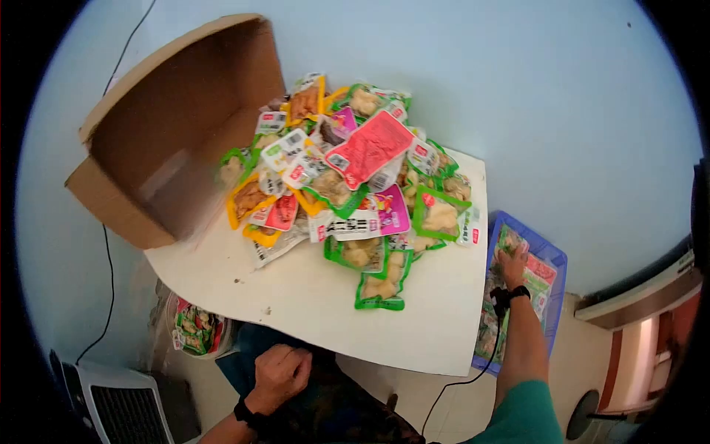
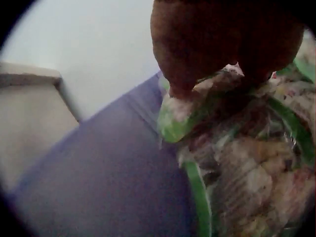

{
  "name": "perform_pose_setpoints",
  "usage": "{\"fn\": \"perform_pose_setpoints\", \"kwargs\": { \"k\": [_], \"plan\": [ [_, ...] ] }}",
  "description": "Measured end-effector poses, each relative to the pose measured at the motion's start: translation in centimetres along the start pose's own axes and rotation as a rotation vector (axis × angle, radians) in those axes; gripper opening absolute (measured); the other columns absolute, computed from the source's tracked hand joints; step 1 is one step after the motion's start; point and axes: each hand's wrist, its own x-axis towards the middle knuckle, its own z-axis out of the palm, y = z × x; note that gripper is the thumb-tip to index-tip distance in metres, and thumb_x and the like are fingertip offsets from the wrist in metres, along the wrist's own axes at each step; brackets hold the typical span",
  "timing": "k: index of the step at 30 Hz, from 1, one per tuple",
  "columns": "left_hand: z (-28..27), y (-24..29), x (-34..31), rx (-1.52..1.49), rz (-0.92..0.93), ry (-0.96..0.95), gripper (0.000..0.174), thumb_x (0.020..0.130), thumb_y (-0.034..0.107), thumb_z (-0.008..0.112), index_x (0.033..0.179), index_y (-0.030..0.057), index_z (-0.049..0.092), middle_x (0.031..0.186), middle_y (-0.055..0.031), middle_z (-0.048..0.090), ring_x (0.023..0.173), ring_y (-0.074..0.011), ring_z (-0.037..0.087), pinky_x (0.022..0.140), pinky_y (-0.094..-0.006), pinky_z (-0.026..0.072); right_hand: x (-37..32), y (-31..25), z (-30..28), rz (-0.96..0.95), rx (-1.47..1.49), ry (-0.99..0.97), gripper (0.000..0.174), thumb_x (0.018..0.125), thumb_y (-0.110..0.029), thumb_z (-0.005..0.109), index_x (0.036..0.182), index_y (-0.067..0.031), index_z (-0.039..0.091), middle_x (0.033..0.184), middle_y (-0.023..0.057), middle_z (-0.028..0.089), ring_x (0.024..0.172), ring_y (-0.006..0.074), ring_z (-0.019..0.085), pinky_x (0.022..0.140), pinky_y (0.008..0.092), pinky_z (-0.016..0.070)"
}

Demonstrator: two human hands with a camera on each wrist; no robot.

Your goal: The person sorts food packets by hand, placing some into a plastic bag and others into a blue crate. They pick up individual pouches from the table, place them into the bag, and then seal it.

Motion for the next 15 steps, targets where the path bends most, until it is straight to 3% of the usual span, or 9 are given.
{"fn": "perform_pose_setpoints", "kwargs": {
  "k": [1,2,5,8,11,15],
  "plan": [
    [0.0,0.0,0.0,-0.005,0.002,0.013,0.012,0.073,0.000,0.076,0.079,0.0041,0.067,0.069,-0.0092,0.057,0.060,-0.0262,0.059,0.052,-0.0356,0.0478,-0.2,-0.4,-0.9,0.042,-0.023,-0.014,0.083,0.097,-0.038,0.059,0.154,0.0077,0.019,0.160,0.0313,0.018,0.149,0.0414,0.019,0.121,0.0456,0.0211],
    [0.1,-0.1,-0.1,-0.011,0.003,0.024,0.012,0.073,0.000,0.076,0.079,0.0042,0.067,0.069,-0.0090,0.057,0.060,-0.0260,0.059,0.052,-0.0356,0.0482,0.5,1.1,-1.0,-0.077,0.031,0.009,0.080,0.096,-0.038,0.062,0.151,0.0076,0.028,0.159,0.0299,0.025,0.147,0.0417,0.026,0.121,0.0434,0.0230],
    [-0.2,0.0,-0.2,-0.034,0.024,0.064,0.009,0.076,0.000,0.075,0.078,0.0026,0.066,0.067,-0.0103,0.058,0.059,-0.0271,0.060,0.051,-0.0373,0.0478,-1.2,-0.2,-3.9,-0.090,0.187,-0.010,0.073,0.095,-0.037,0.063,0.147,0.0070,0.038,0.152,0.0272,0.039,0.137,0.0411,0.042,0.116,0.0413,0.0309],
    [0.3,-0.8,-0.9,-0.054,0.037,0.089,0.009,0.078,0.002,0.075,0.077,0.0029,0.066,0.069,-0.0097,0.059,0.061,-0.0270,0.061,0.053,-0.0375,0.0502,-4.3,-2.3,-7.1,-0.058,0.197,0.006,0.064,0.096,-0.037,0.063,0.141,0.0055,0.046,0.138,0.0196,0.054,0.124,0.0359,0.054,0.104,0.0413,0.0430],
    [0.0,-0.8,-1.1,-0.092,0.061,0.100,0.008,0.078,0.003,0.075,0.078,0.0033,0.067,0.070,-0.0097,0.059,0.062,-0.0268,0.061,0.053,-0.0377,0.0504,-10.4,-7.4,-11.1,0.068,0.582,0.089,0.043,0.096,-0.032,0.061,0.126,-0.0011,0.060,0.122,0.0119,0.065,0.109,0.0222,0.064,0.084,0.0337,0.0512],
    [-0.1,-1.0,-1.6,-0.099,0.074,0.106,0.007,0.079,0.005,0.074,0.079,0.0037,0.067,0.070,-0.0095,0.059,0.063,-0.0268,0.061,0.055,-0.0372,0.0506,-17.3,-14.0,-15.4,-0.054,0.836,0.037,0.041,0.100,-0.029,0.060,0.131,-0.0034,0.058,0.122,0.0093,0.063,0.109,0.0230,0.064,0.081,0.0346,0.0539]
  ]
}}
